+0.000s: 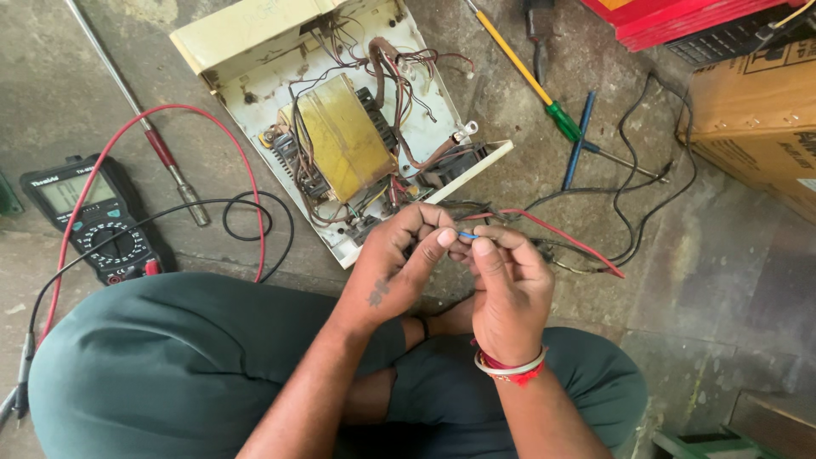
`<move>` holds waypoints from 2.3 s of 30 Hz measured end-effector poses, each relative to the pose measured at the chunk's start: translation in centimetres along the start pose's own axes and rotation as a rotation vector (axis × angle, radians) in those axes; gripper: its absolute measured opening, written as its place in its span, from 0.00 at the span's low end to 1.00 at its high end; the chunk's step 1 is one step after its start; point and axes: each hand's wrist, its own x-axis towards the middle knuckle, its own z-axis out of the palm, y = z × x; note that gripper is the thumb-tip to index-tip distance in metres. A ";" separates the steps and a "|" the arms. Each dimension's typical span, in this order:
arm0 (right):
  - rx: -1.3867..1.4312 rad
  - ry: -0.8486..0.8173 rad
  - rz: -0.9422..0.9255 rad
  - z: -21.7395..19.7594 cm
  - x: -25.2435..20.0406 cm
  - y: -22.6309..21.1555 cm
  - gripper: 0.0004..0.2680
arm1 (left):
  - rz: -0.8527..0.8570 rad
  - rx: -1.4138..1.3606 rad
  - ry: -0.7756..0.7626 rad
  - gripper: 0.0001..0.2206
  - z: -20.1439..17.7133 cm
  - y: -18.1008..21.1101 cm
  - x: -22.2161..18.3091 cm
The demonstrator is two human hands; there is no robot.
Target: The person manipulates internal components and wires of an electronic device, uses a multimeter to test circuits, and handles wires with their hands and a screwdriver.
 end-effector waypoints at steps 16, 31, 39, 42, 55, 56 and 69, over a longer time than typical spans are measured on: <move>0.001 0.043 -0.010 -0.4 0.6 -0.5 0.06 | -0.317 -0.334 0.057 0.14 -1.1 -3.2 0.6; 0.005 -0.026 -0.074 -1.4 0.6 -2.6 0.06 | -0.152 0.072 -0.019 0.26 0.3 0.3 0.2; -0.629 -0.081 -0.191 -0.7 -0.5 -3.7 0.06 | 0.152 0.659 0.085 0.33 1.1 1.9 -0.2; -0.617 -0.131 -0.313 -0.5 -0.7 -3.7 0.05 | 0.057 0.370 0.129 0.31 1.2 0.8 -0.3; -0.414 -0.106 -0.275 -0.2 -0.6 -2.9 0.05 | -0.336 -0.698 0.199 0.13 -1.2 -1.1 0.3; -0.369 -0.105 -0.283 -0.1 -0.5 -2.8 0.05 | -0.296 -0.734 0.160 0.11 -1.3 -0.9 0.4; -0.632 -0.062 -0.477 -0.1 -0.7 -3.4 0.03 | -0.416 -0.592 -0.134 0.15 -1.0 -1.2 0.0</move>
